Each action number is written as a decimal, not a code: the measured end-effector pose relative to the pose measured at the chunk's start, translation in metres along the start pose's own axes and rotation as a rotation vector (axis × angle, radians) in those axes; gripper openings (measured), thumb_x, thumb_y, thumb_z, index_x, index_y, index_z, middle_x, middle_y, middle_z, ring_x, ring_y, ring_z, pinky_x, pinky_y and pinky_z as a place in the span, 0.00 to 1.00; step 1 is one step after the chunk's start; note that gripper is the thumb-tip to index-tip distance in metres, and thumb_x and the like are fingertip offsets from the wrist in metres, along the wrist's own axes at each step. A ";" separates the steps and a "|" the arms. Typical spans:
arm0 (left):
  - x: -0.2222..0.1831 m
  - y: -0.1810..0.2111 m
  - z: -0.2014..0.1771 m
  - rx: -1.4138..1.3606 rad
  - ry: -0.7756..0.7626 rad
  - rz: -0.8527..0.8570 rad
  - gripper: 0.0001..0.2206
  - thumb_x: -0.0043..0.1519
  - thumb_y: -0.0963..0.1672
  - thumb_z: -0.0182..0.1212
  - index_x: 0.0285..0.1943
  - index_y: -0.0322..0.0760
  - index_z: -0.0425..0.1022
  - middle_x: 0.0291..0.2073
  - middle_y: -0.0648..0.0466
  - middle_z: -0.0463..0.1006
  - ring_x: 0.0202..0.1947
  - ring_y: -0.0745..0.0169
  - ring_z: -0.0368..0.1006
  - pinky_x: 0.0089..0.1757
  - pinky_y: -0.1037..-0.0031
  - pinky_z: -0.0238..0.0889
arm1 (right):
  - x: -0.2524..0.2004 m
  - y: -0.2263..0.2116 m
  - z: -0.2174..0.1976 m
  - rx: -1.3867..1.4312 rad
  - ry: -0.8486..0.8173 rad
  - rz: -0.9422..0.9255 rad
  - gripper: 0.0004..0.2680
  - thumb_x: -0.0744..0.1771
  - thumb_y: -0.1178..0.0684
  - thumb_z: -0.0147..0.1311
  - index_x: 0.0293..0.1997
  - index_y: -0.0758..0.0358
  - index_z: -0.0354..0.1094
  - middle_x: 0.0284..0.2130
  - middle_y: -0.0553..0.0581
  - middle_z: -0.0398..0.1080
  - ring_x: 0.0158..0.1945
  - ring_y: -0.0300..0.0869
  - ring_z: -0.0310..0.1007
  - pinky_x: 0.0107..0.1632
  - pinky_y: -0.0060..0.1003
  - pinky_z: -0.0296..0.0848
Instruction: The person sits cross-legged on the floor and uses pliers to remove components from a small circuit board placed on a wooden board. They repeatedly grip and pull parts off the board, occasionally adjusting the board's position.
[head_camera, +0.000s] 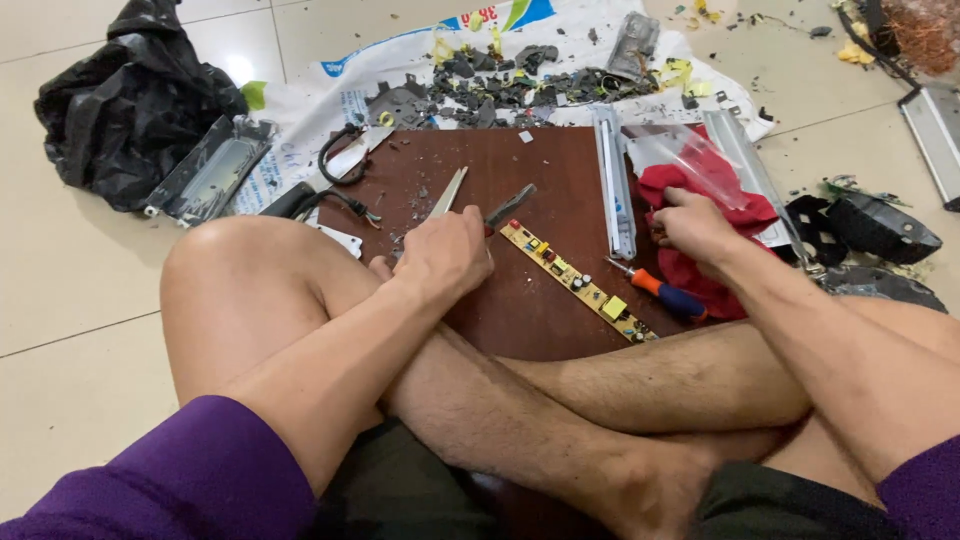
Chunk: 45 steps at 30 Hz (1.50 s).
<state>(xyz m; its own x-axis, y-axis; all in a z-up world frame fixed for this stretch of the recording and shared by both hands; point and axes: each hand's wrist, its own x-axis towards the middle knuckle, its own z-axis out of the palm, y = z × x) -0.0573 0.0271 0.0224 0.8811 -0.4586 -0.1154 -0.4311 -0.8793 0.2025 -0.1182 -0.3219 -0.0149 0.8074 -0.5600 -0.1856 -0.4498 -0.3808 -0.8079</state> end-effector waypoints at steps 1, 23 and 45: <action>-0.002 -0.002 0.000 0.000 0.001 -0.006 0.13 0.64 0.47 0.53 0.47 0.34 0.75 0.35 0.39 0.84 0.40 0.31 0.83 0.37 0.39 0.75 | 0.003 0.000 0.000 0.000 -0.005 -0.003 0.25 0.64 0.59 0.56 0.73 0.66 0.61 0.59 0.80 0.66 0.49 0.61 0.78 0.45 0.49 0.82; 0.037 -0.042 0.005 0.590 0.213 0.186 0.12 0.71 0.45 0.46 0.54 0.44 0.76 0.49 0.47 0.70 0.49 0.43 0.63 0.38 0.45 0.64 | -0.115 -0.008 0.072 -1.043 -0.197 -0.565 0.12 0.68 0.42 0.57 0.53 0.49 0.68 0.48 0.52 0.68 0.56 0.54 0.73 0.52 0.53 0.80; 0.009 -0.023 0.006 0.964 -0.022 0.402 0.18 0.72 0.42 0.33 0.60 0.29 0.71 0.53 0.33 0.75 0.56 0.27 0.68 0.54 0.33 0.55 | -0.097 0.017 0.083 -0.947 -0.085 -0.478 0.11 0.65 0.37 0.60 0.47 0.42 0.69 0.44 0.46 0.69 0.55 0.45 0.69 0.54 0.46 0.76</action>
<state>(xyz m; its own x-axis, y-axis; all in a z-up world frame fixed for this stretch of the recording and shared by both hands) -0.0405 0.0423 0.0112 0.6389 -0.7337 -0.2313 -0.6727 -0.3870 -0.6307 -0.1724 -0.2129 -0.0576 0.9863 -0.1621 -0.0318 -0.1635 -0.9853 -0.0498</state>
